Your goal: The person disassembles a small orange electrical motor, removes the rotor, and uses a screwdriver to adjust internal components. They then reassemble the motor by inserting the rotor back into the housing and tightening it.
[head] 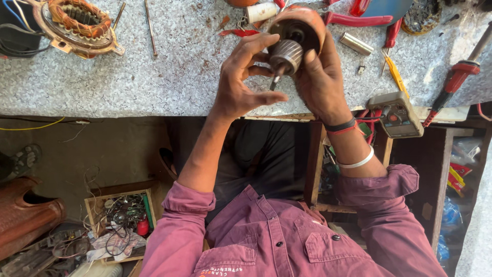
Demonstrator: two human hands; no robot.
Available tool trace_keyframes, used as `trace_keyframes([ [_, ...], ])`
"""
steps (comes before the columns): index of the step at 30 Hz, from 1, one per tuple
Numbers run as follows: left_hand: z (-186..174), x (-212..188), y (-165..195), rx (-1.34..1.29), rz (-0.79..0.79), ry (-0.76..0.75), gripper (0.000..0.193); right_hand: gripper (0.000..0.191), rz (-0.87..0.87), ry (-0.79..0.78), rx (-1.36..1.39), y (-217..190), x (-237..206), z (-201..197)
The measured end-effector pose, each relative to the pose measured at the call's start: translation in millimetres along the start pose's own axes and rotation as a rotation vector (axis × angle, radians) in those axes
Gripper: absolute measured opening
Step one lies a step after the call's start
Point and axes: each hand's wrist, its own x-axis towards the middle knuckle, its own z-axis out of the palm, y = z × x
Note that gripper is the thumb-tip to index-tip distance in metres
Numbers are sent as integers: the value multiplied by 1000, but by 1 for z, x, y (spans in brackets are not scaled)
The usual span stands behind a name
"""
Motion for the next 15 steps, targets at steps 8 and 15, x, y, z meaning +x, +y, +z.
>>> trace_keyframes([
  [8, 1, 2, -3, 39, -80, 0, 124, 85, 26, -4, -93, -7, -1, -1],
  [15, -1, 2, -1, 312, 15, -77, 134, 118, 60, -81, -315, -15, -1, 3],
])
